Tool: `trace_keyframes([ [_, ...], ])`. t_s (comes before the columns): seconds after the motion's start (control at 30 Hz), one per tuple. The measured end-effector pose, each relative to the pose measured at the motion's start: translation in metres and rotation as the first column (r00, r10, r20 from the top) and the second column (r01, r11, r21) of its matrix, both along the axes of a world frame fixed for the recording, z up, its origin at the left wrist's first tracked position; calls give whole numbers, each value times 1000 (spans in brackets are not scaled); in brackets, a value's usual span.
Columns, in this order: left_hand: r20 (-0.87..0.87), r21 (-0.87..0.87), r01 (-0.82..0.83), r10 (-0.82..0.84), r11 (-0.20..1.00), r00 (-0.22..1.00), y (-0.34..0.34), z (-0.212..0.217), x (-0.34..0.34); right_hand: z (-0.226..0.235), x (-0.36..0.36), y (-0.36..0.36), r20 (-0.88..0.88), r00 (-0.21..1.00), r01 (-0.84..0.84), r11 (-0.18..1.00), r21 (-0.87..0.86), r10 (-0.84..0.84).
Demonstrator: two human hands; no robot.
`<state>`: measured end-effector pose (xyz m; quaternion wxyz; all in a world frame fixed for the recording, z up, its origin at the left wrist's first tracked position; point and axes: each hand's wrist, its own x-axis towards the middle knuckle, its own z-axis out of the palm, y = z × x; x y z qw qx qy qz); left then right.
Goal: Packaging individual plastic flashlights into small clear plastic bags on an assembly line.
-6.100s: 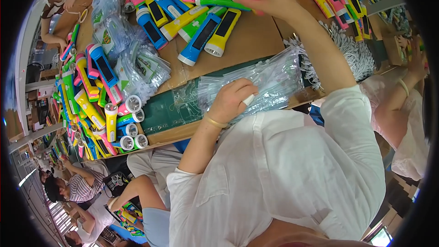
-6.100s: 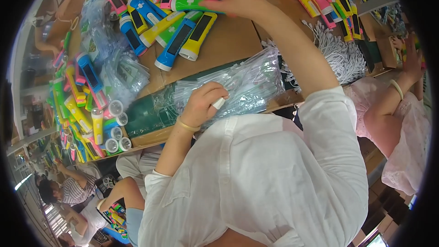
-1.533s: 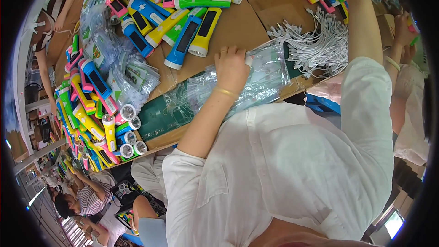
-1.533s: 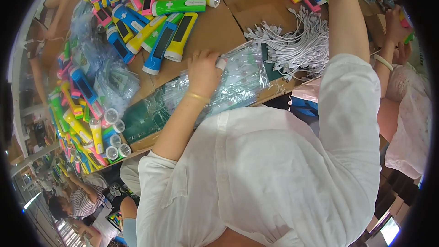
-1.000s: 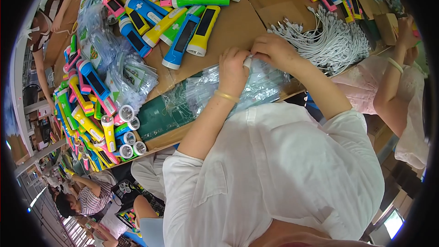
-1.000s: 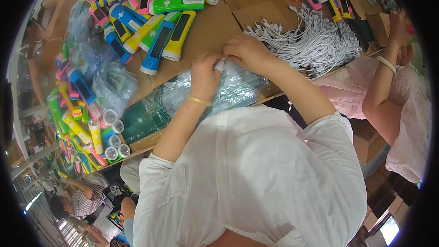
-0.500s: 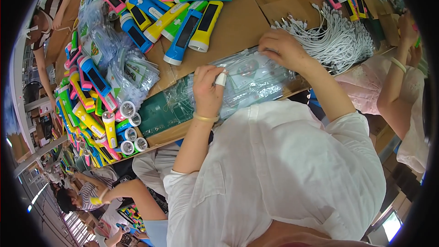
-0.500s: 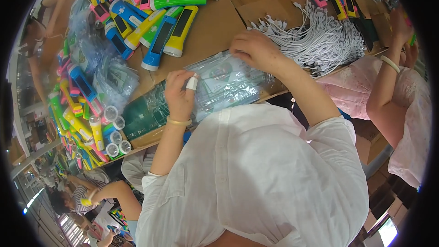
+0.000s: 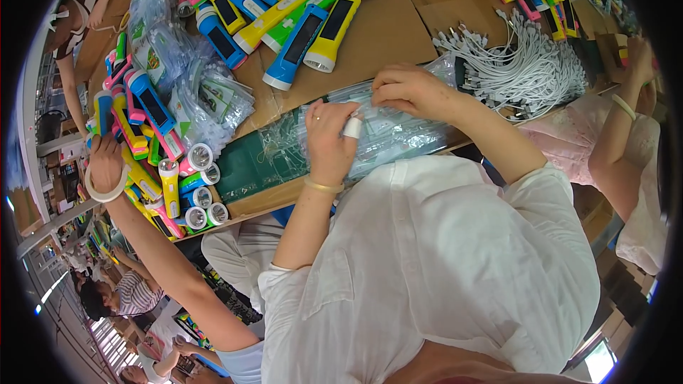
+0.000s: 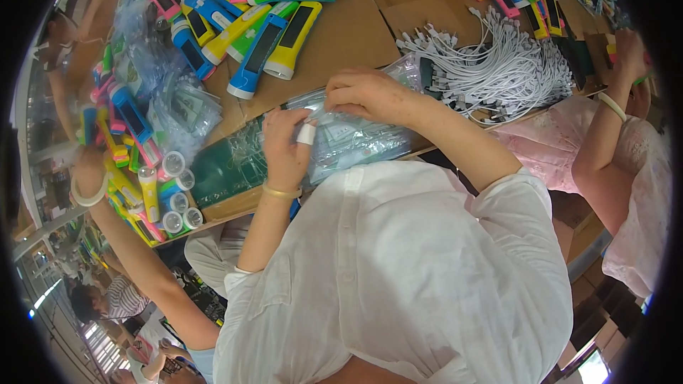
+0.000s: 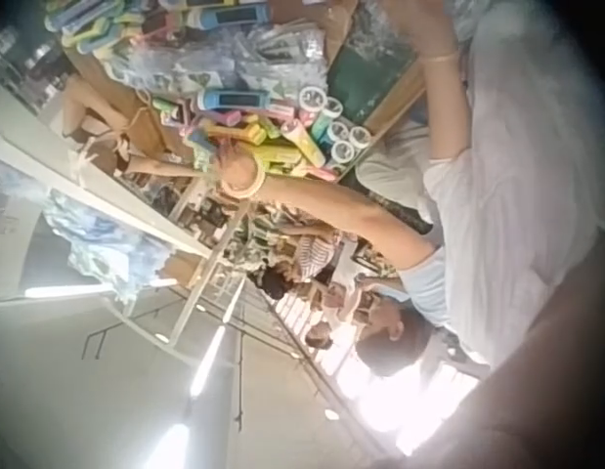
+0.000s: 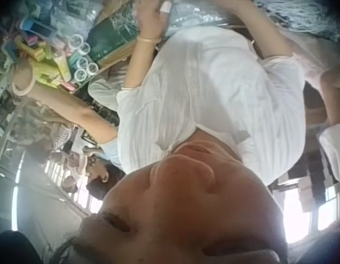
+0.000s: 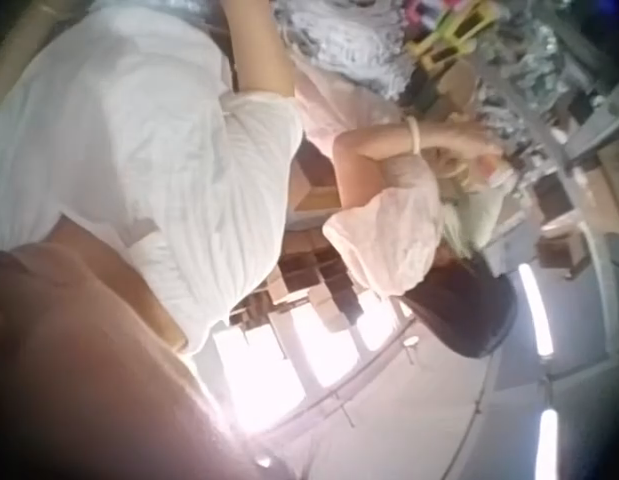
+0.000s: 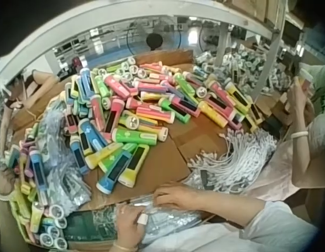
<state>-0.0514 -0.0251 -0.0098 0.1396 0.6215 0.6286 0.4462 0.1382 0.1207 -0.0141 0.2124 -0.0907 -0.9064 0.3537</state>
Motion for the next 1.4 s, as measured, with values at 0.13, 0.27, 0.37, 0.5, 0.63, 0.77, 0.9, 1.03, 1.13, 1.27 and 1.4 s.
trace_keyframes([
  [0.13,-291,54,116,-95,992,952,10,-2,-1,7,4,-2,73,997,30,998,47,-34],
  [0.27,-214,74,48,-31,996,976,5,-16,-9,10,46,41,344,923,171,985,35,-172],
  [0.37,-381,76,20,10,997,925,9,-3,-2,20,56,65,387,904,215,976,-43,-182],
  [0.5,-597,-26,349,-294,937,746,17,-4,34,34,-23,70,87,981,144,946,292,-176],
  [0.63,-534,-120,576,-541,809,649,22,-3,44,5,-86,78,194,962,72,866,495,-191],
  [0.77,-295,-55,574,-563,817,772,18,0,28,5,-100,73,311,908,23,772,635,-282],
  [0.9,-115,45,503,-495,863,861,13,3,22,7,-79,73,304,913,9,758,652,-273],
  [1.03,-23,64,486,-486,872,874,11,-4,17,33,-44,73,87,954,209,847,489,-286],
  [1.13,14,91,466,-469,880,883,13,-8,15,73,-9,50,71,886,463,868,-178,-458],
  [1.27,51,139,454,-464,880,885,16,-9,16,77,23,7,-33,882,316,643,-697,-470],
  [1.4,44,181,452,-466,873,883,18,-5,21,60,37,-16,257,885,465,731,-500,-388],
])
